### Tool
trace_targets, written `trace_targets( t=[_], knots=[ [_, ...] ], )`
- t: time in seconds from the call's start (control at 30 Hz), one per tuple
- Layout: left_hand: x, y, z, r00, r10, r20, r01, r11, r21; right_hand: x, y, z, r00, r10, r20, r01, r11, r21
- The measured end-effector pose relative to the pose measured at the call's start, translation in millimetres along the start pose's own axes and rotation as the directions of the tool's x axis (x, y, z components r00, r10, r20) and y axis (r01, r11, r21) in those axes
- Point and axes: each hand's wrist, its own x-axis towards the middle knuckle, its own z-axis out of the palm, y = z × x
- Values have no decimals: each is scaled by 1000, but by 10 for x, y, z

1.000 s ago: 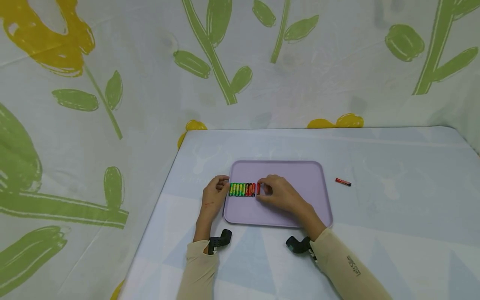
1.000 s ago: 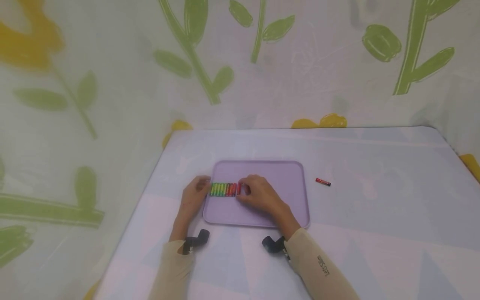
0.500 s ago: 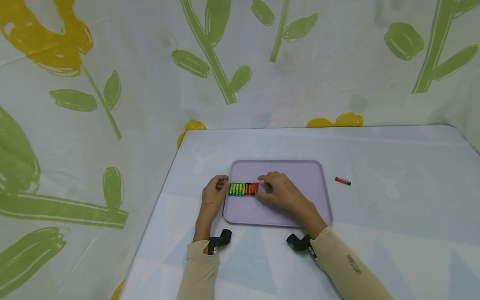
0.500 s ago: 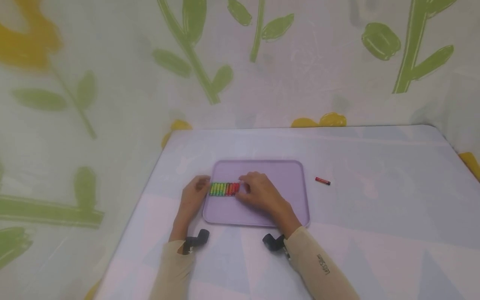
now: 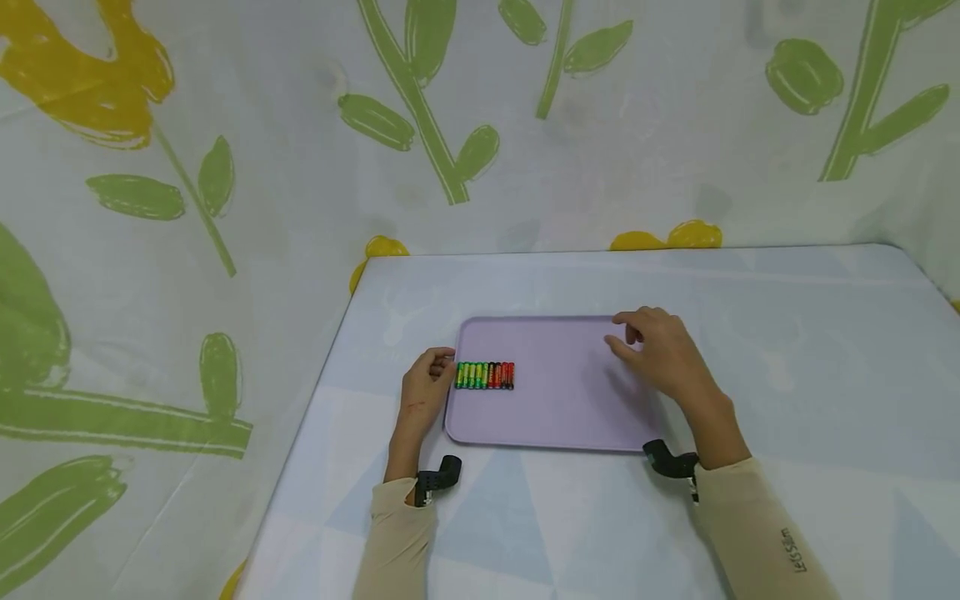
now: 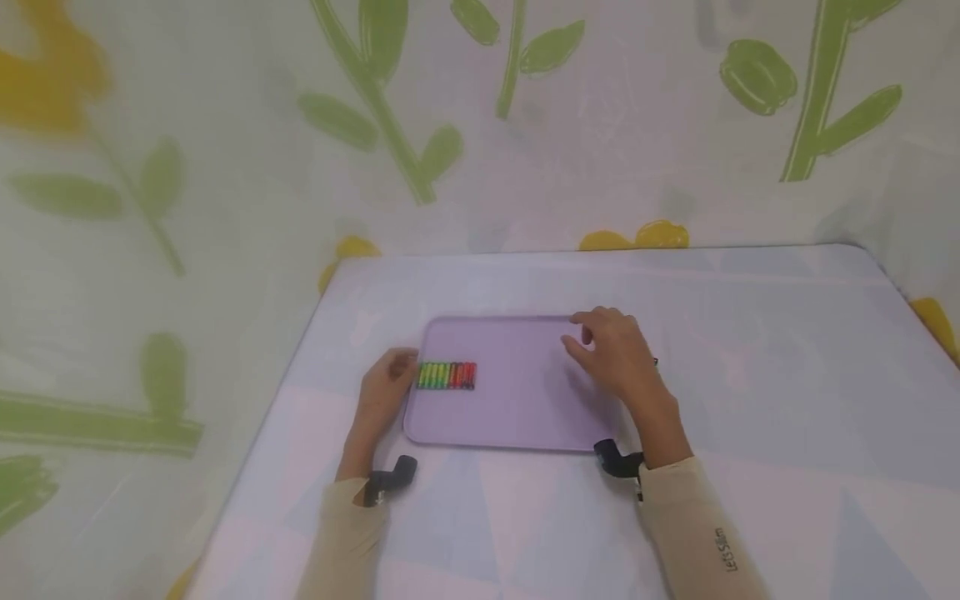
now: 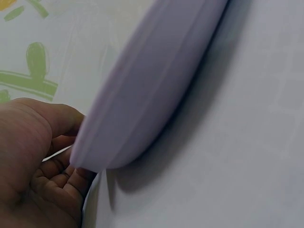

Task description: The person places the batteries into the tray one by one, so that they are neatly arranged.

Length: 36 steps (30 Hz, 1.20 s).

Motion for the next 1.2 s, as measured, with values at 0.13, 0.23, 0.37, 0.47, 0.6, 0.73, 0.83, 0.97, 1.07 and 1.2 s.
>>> trace_targets(
  t=[0.13, 0.23, 0.37, 0.47, 0.6, 0.73, 0.83, 0.97, 1.07, 1.2],
  knots=[
    [-9, 9, -10, 1000, -7, 5, 7, 1000, 1, -85, 223, -168, 997, 74, -5, -74, 997, 7],
    [-15, 20, -21, 1000, -8, 1, 8, 1000, 7, -134, 351, -246, 988, 152, 35, -152, 988, -19],
    [-21, 39, -30, 1000, -17, 2, 17, 1000, 3, -169, 473, -299, 956, 267, 125, -264, 964, -41],
    [-27, 23, -35, 1000, -26, 5, 26, 1000, 10, -179, 546, -275, 922, 337, 191, -337, 941, -33],
    [-28, 12, -36, 999, -37, 8, 37, 999, 19, -187, 612, -223, 903, 371, 219, -374, 927, -30],
    [-14, 27, -24, 999, -43, 13, 43, 999, 13, -205, 617, -209, 905, 381, 188, -382, 924, -32],
    [-9, 20, -16, 999, -43, 10, 43, 999, 11, -216, 627, -192, 905, 396, 155, -396, 918, -32],
    [-27, 19, -16, 999, -41, 5, 41, 999, 12, -236, 661, -166, 902, 410, 136, -410, 912, -22],
    [-41, 25, -21, 999, -40, 9, 40, 999, 12, -248, 681, -180, 905, 403, 134, -407, 913, 2],
    [-49, 62, -35, 999, -35, 13, 35, 999, 5, -241, 713, -266, 931, 320, 176, -334, 941, 54]
  ],
)
